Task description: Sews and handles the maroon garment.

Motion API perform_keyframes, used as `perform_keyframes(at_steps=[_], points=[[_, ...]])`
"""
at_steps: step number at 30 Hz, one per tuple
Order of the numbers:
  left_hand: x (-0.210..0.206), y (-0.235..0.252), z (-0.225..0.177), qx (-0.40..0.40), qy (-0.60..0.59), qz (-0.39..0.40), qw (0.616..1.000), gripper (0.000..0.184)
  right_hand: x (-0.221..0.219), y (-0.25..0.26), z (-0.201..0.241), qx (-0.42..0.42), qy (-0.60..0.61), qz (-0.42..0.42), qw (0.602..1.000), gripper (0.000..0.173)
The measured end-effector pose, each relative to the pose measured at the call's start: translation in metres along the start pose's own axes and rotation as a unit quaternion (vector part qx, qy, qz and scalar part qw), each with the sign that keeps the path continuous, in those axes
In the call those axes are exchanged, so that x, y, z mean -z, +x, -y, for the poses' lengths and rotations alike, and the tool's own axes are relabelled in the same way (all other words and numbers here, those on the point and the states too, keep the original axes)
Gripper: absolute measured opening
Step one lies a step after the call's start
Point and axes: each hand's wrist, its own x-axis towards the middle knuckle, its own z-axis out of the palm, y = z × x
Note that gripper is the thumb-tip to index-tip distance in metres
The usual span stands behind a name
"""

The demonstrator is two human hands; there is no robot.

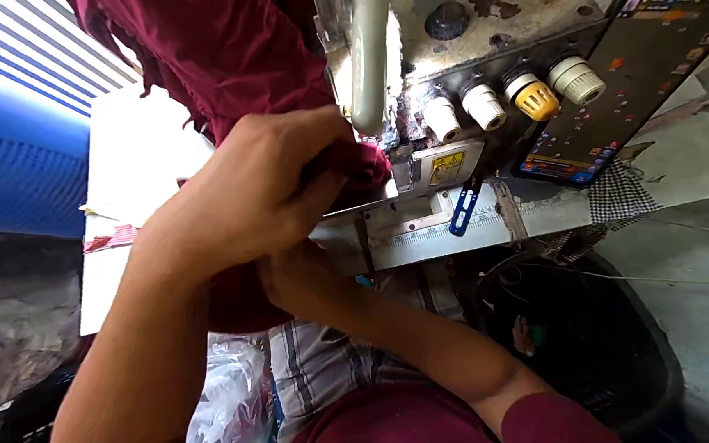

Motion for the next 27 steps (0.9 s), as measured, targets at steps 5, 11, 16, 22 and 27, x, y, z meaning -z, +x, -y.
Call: perform_keyframes(at_steps=[5,11,16,22,27], points=[[-0.005,0.024,0.049,-0.035,-0.018,0.000,0.999,0.032,0.029,0.020,-0.013,-0.011,0.017,0.160,0.987,0.042],[0.008,0.008,0.074,-0.021,0.029,-0.034,0.999,0.023,0.107,-0.028,-0.035,-0.020,0.062,-0.094,0.993,0.015],[0.004,-0.015,0.055,0.106,0.073,-0.047,0.991,0.058,0.139,-0.021,-0.039,-0.035,0.012,-0.183,0.982,0.016],[0.009,-0.038,0.051,0.111,0.116,-0.084,0.983,0.020,0.145,-0.012,-0.028,0.005,-0.047,-0.202,0.978,0.016],[0.045,-0.028,0.018,-0.005,0.078,-0.107,0.991,0.025,0.158,0.003,-0.010,0.020,-0.067,-0.137,0.988,0.026]])
